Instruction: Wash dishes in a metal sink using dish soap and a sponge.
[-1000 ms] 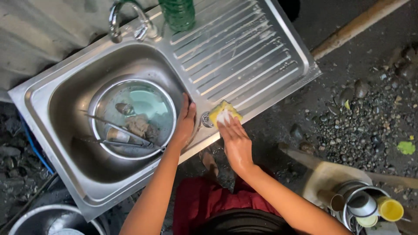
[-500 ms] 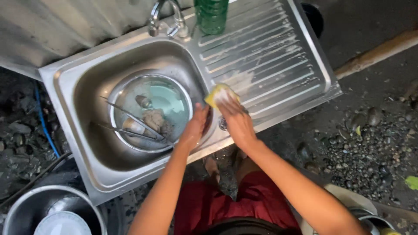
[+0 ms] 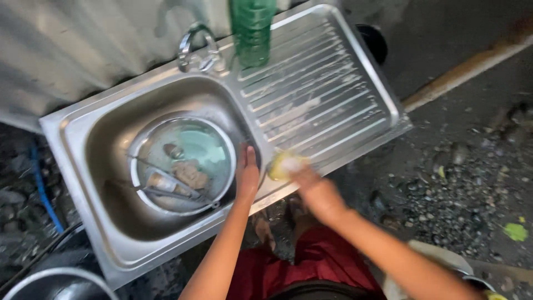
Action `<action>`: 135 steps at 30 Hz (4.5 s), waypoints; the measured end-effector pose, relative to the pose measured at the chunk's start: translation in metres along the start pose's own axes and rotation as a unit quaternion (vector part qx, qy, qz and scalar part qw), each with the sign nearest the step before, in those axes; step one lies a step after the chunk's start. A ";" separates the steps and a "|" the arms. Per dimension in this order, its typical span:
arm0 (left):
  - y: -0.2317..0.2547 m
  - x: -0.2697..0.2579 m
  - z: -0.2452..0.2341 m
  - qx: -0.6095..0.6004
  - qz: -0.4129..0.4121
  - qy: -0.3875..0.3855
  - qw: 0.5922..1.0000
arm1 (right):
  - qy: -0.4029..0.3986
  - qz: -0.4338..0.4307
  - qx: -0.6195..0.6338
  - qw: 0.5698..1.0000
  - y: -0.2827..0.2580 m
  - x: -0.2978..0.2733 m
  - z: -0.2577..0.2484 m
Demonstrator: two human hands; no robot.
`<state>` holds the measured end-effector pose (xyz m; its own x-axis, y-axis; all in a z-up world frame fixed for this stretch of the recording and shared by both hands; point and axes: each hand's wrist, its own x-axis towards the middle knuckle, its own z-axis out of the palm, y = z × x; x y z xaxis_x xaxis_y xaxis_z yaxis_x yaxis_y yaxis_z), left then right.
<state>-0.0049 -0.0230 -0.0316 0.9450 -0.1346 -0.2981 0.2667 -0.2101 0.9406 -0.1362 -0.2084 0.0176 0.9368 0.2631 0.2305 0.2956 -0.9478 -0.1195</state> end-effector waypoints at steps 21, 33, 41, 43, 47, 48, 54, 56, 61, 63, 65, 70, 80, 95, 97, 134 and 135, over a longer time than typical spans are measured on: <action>0.089 0.043 0.035 -0.227 -0.019 0.061 0.972 | 0.062 0.617 0.477 0.623 0.078 0.087 0.046; 0.102 0.031 0.020 -0.365 -0.060 0.017 0.929 | 0.108 0.229 0.251 0.934 0.187 0.077 0.214; 0.101 0.051 0.026 -0.405 -0.067 0.047 0.911 | 0.094 0.155 0.168 0.969 0.226 0.095 0.081; 0.100 0.053 0.027 -0.388 -0.067 0.056 0.917 | 0.166 0.222 0.152 0.949 0.238 0.117 0.032; 0.090 0.058 0.030 -0.393 -0.012 0.076 0.916 | 0.143 0.189 0.121 0.964 0.096 0.139 0.124; 0.086 0.059 0.027 -0.388 0.011 0.089 0.917 | 0.178 -0.083 0.095 0.976 0.048 0.140 0.166; 0.081 0.040 0.046 -0.136 0.127 0.145 0.972 | 0.044 0.255 0.184 0.948 0.309 0.090 0.116; 0.099 0.012 0.043 -0.007 0.131 0.149 0.980 | 0.096 0.185 0.055 0.976 0.269 0.070 -0.014; 0.086 -0.027 0.031 0.155 0.121 0.141 0.970 | 0.070 0.180 0.064 0.979 0.186 -0.032 -0.077; 0.069 -0.036 0.015 0.122 0.132 0.130 0.975 | 0.016 0.232 0.059 0.971 0.131 -0.039 -0.076; 0.064 -0.042 0.001 0.128 0.104 0.114 0.980 | -0.032 0.199 0.118 0.972 0.063 -0.018 -0.068; 0.040 -0.047 -0.044 0.131 0.048 0.054 0.989 | 0.025 -0.015 0.241 0.970 -0.044 0.023 -0.054; 0.067 -0.106 -0.064 0.202 0.130 0.014 0.971 | -0.026 0.012 0.121 0.992 0.013 0.004 -0.051; 0.090 -0.135 -0.129 0.259 0.100 -0.015 0.961 | -0.074 0.011 0.217 0.973 -0.039 0.042 -0.047; 0.086 -0.138 -0.137 0.274 0.107 -0.003 0.956 | -0.041 -0.115 0.210 0.970 -0.070 0.037 -0.057; -0.009 -0.199 -0.267 0.142 0.111 0.546 0.818 | -0.227 -0.336 0.400 0.822 -0.252 0.169 -0.005; 0.010 -0.188 -0.260 0.170 0.119 0.531 0.822 | -0.243 -0.270 0.438 0.823 -0.227 0.181 -0.005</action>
<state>-0.1302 0.2518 0.0764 0.6435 0.6714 0.3676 0.1532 -0.5835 0.7975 -0.0349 0.0538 0.0916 0.5267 0.8452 0.0910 0.5152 -0.2323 -0.8250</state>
